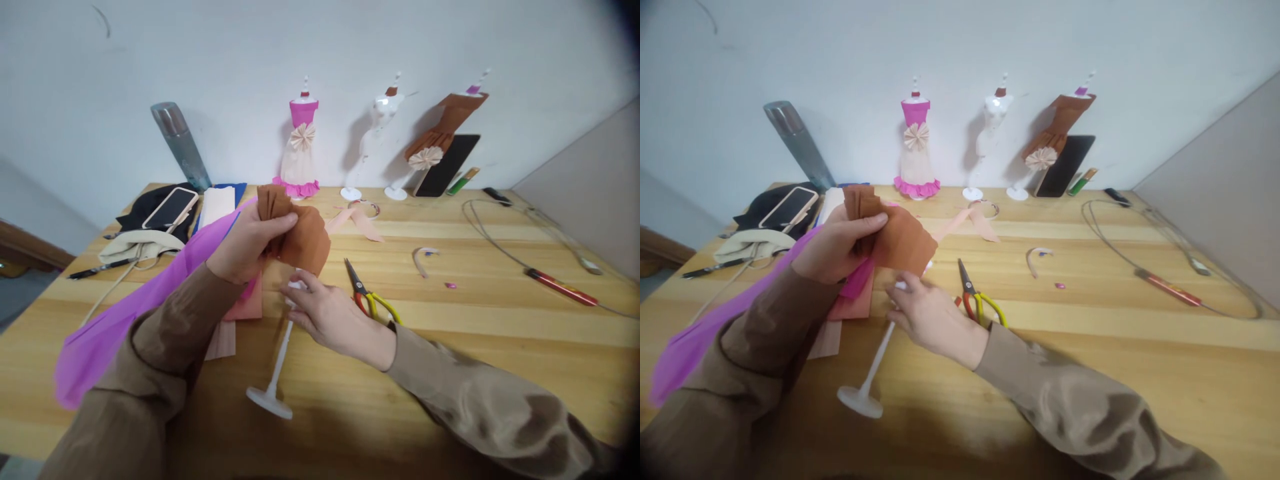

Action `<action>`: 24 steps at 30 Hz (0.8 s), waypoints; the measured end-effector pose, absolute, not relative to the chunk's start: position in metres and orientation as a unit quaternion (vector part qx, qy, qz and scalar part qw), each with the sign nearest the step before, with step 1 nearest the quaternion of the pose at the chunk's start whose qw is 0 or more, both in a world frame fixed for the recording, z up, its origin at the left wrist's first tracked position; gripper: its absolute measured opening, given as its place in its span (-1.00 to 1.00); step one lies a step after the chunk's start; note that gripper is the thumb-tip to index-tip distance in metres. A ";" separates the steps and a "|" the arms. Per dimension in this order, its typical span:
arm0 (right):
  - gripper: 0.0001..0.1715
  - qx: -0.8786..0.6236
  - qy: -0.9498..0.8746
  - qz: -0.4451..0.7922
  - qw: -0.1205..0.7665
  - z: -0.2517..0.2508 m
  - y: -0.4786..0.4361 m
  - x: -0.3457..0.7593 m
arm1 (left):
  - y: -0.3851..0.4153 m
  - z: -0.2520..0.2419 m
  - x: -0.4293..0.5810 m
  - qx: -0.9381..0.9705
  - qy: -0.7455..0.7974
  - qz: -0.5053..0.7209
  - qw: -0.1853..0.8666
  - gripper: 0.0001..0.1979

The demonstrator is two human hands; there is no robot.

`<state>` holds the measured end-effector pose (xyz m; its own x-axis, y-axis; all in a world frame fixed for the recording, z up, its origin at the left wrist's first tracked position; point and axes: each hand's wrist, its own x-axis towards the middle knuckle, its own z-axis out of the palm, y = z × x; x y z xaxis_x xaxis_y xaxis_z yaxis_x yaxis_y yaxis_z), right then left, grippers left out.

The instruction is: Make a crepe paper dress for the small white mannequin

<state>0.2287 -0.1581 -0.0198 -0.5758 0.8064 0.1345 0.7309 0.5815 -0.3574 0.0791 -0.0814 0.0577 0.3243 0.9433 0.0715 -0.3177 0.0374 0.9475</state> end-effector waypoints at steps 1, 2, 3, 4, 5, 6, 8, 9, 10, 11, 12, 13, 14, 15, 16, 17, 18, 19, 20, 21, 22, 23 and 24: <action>-0.64 -0.448 -0.874 0.130 0.137 -0.018 -0.159 0.230 | -0.082 0.060 0.079 0.492 0.311 0.499 0.643 -0.79; -0.67 -0.457 -0.871 0.126 0.132 -0.017 -0.161 0.231 | -0.083 0.062 0.079 0.489 0.306 0.512 0.637 -0.79; -0.70 -0.464 -0.868 0.121 0.125 -0.017 -0.162 0.233 | -0.084 0.064 0.078 0.485 0.302 0.526 0.630 -0.79; -0.73 -0.471 -0.866 0.117 0.119 -0.017 -0.164 0.235 | -0.085 0.066 0.077 0.482 0.298 0.540 0.622 -0.80; -0.75 -0.475 -0.865 0.116 0.114 -0.017 -0.165 0.238 | -0.085 0.068 0.077 0.480 0.296 0.550 0.616 -0.81; -0.77 -0.479 -0.863 0.116 0.111 -0.017 -0.166 0.241 | -0.086 0.070 0.076 0.479 0.295 0.557 0.611 -0.82; -0.79 -0.490 -0.856 0.119 0.110 -0.019 -0.167 0.248 | -0.086 0.073 0.074 0.479 0.295 0.569 0.600 -0.85; -0.79 -0.500 -0.851 0.119 0.110 -0.020 -0.167 0.251 | -0.086 0.074 0.074 0.477 0.297 0.575 0.594 -0.86; -0.80 -0.510 -0.845 0.119 0.110 -0.020 -0.167 0.254 | -0.086 0.075 0.073 0.476 0.300 0.580 0.589 -0.87; -0.82 -0.519 -0.839 0.120 0.112 -0.021 -0.167 0.257 | -0.086 0.076 0.073 0.474 0.302 0.585 0.585 -0.88; -0.84 -0.524 -0.835 0.124 0.116 -0.022 -0.166 0.259 | -0.086 0.076 0.073 0.472 0.304 0.588 0.583 -0.89; -0.86 -0.526 -0.832 0.130 0.123 -0.023 -0.165 0.260 | -0.086 0.076 0.073 0.470 0.305 0.589 0.582 -0.89; -0.86 -0.523 -0.830 0.140 0.135 -0.024 -0.164 0.260 | -0.086 0.076 0.073 0.469 0.305 0.589 0.583 -0.90; -0.82 -0.516 -0.829 0.152 0.152 -0.026 -0.163 0.260 | -0.086 0.076 0.073 0.468 0.305 0.589 0.585 -0.90; -0.76 -0.506 -0.828 0.164 0.177 -0.028 -0.161 0.260 | -0.086 0.076 0.073 0.468 0.304 0.588 0.586 -0.91; -0.70 -0.494 -0.826 0.174 0.209 -0.030 -0.160 0.260 | -0.086 0.077 0.073 0.468 0.303 0.586 0.588 -0.91; -0.63 -0.482 -0.822 0.181 0.245 -0.032 -0.158 0.259 | -0.087 0.077 0.073 0.469 0.302 0.584 0.589 -0.91; -0.57 -0.474 -0.815 0.187 0.278 -0.035 -0.157 0.259 | -0.087 0.078 0.072 0.471 0.301 0.583 0.590 -0.90; -0.52 -0.469 -0.806 0.191 0.305 -0.038 -0.155 0.260 | -0.088 0.079 0.072 0.473 0.300 0.581 0.590 -0.89; -0.50 -0.470 -0.797 0.195 0.324 -0.041 -0.154 0.260 | -0.089 0.081 0.071 0.474 0.300 0.581 0.590 -0.89; -0.48 -0.476 -0.788 0.200 0.336 -0.044 -0.153 0.261 | -0.089 0.082 0.071 0.475 0.300 0.581 0.589 -0.89; -0.47 -0.483 -0.779 0.205 0.343 -0.047 -0.152 0.262 | -0.090 0.084 0.070 0.476 0.302 0.581 0.587 -0.89; -0.45 -0.491 -0.771 0.207 0.349 -0.049 -0.151 0.263 | -0.091 0.085 0.069 0.475 0.304 0.582 0.586 -0.88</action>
<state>0.2633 -0.1506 -0.0493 -0.2738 0.9017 0.3347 0.6130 0.4318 -0.6617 0.0694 -0.0906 0.0849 0.1375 0.9708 0.1964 -0.3921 -0.1288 0.9108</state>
